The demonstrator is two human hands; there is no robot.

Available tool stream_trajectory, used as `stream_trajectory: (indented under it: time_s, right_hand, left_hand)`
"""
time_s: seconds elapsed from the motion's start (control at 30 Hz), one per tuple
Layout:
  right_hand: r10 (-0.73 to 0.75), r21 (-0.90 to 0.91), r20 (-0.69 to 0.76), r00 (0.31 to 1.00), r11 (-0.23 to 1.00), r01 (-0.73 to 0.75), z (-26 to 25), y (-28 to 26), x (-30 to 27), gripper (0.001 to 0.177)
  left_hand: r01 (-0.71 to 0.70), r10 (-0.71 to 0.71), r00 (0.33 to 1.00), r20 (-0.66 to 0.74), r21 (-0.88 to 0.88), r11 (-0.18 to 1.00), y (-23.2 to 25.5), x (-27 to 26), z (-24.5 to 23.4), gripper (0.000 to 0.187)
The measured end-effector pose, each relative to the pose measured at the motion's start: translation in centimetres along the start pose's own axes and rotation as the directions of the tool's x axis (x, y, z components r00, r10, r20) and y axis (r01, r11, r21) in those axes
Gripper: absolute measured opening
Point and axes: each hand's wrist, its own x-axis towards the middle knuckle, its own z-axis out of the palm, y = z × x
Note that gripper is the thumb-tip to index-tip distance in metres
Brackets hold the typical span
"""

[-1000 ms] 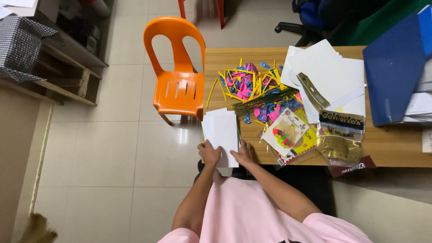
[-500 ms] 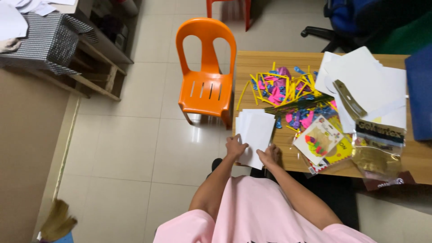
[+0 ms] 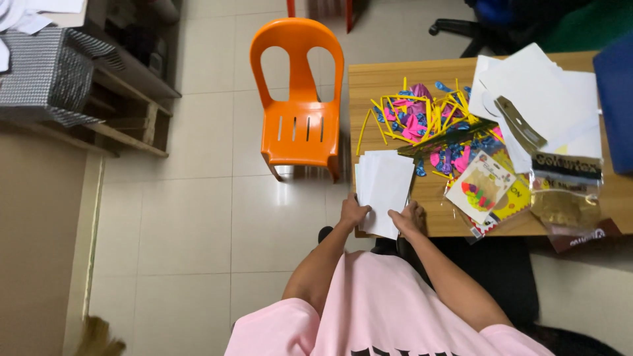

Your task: Sort and organize various documents and papers on a desk.

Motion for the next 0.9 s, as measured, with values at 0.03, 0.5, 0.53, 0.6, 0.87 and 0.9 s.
stream_trajectory:
  time_s: [0.03, 0.5, 0.53, 0.6, 0.87, 0.9]
  right_hand:
    - [0.016, 0.009, -0.004, 1.0, 1.0, -0.016, 0.2, 0.2, 0.2, 0.095]
    - [-0.147, -0.011, -0.172, 0.974, 0.989, 0.148, 0.1, 2.6, 2.7, 0.098]
    - [-0.153, -0.02, -0.169, 0.974, 0.988, 0.152, 0.1, 2.6, 2.5, 0.098]
    - [-0.548, -0.253, -0.426, 0.72, 0.836, 0.487, -0.2, 1.8, 2.5, 0.081]
    - [-0.769, 0.09, -0.015, 0.64, 0.636, 0.766, -2.7, -7.8, 1.0, 0.026]
    - [-0.803, 0.133, 0.013, 0.596, 0.593, 0.795, -2.1, -9.4, 0.6, 0.024]
  left_hand:
    - [-0.003, 0.003, 1.0, 0.014, 0.012, 1.0, 0.1, -0.1, -0.2, 0.081]
    - [-0.043, 0.033, 0.996, 0.085, 0.116, 0.992, 0.1, -0.5, -0.7, 0.086]
    - [-0.039, 0.03, 0.996, 0.082, 0.107, 0.993, -0.6, -0.1, -0.3, 0.086]
    - [-0.075, 0.071, 0.997, 0.041, 0.128, 0.989, -1.6, 1.1, 0.3, 0.086]
    - [-0.179, 0.182, 0.973, -0.14, 0.036, 0.983, -0.6, -1.4, -3.3, 0.068]
    - [-0.202, 0.203, 0.961, -0.189, 0.029, 0.979, -0.8, -1.7, -4.3, 0.063]
